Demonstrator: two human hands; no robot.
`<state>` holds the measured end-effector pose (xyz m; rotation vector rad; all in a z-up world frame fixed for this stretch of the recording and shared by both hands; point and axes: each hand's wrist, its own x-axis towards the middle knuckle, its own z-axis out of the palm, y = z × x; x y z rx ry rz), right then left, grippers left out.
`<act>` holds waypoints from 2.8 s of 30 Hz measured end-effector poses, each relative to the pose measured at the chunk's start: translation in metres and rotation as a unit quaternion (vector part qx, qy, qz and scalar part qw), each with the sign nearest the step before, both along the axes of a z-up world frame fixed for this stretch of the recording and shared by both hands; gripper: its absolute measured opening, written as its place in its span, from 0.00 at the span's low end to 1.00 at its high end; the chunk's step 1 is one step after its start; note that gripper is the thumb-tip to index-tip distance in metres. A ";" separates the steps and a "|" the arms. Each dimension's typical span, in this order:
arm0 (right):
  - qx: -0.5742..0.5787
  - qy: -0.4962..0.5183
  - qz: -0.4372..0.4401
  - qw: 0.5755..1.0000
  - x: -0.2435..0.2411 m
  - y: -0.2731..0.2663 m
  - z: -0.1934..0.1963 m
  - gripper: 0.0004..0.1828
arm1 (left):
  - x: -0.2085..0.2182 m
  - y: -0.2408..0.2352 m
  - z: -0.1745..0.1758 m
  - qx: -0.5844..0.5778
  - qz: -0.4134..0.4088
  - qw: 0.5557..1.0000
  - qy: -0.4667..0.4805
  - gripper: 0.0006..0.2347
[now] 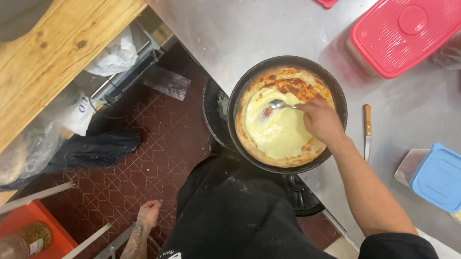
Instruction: The person spreads melted cheese on a pizza base using a spoon, then layers ham, red peppers, and tomato slices. They finish by sprinkling dried herbs and spooning a green sauce over the toppings.
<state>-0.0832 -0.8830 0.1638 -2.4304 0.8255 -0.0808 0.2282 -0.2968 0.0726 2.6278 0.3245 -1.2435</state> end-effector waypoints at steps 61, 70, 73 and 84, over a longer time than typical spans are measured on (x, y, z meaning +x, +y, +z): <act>0.004 -0.030 -0.229 0.973 -0.013 0.110 0.014 0.15 | 0.224 -0.250 -0.117 -0.218 -0.369 0.869 -0.248 0.05; -0.010 -0.005 -0.212 0.977 0.004 0.113 0.020 0.14 | 0.057 -0.372 -0.082 -0.242 -0.457 0.848 0.115 0.11; -0.028 -0.007 -0.194 0.981 0.017 0.113 0.017 0.13 | 0.030 -0.393 -0.085 -0.212 -0.459 0.841 0.193 0.17; -0.174 -0.034 -0.213 0.961 0.010 0.028 -0.038 0.16 | 0.052 -0.383 -0.081 -0.188 -0.520 0.818 0.159 0.17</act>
